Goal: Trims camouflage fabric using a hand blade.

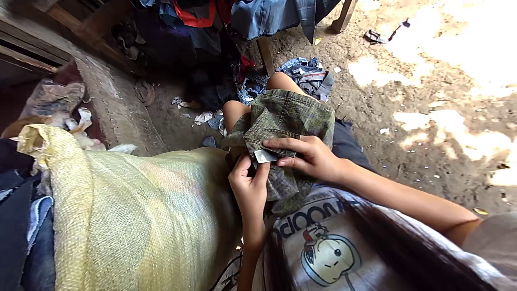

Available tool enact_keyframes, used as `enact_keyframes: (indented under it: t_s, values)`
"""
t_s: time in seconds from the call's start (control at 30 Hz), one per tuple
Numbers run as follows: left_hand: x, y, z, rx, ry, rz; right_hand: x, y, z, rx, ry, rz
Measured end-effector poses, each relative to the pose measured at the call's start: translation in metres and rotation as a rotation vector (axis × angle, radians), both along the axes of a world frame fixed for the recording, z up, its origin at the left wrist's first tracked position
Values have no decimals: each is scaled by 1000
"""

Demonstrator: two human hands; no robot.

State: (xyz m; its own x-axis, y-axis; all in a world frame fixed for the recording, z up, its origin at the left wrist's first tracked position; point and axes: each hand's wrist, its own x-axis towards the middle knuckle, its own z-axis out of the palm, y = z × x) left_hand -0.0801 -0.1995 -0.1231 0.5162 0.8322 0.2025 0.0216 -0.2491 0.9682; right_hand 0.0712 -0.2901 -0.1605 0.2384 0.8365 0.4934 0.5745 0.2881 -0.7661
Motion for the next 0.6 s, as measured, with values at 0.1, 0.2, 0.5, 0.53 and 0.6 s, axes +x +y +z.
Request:
enact_keyframes:
  t_s: [0.1, 0.2, 0.5, 0.53, 0.6]
  values:
    - [2, -3, 3, -81, -36, 19, -3, 1, -1, 27, 9, -14]
    - [3, -4, 4, -124, -57, 19, -2, 0, -1, 10, 32, 13]
    - [7, -9, 2, -147, -86, 12, -15, 3, 1, 30, 155, -24]
    - [8, -10, 1, -167, -93, 14, -17, 4, 1, 30, 167, -36]
    - [10, -10, 0, -181, -98, 10, -17, 5, 0, 18, 196, -50]
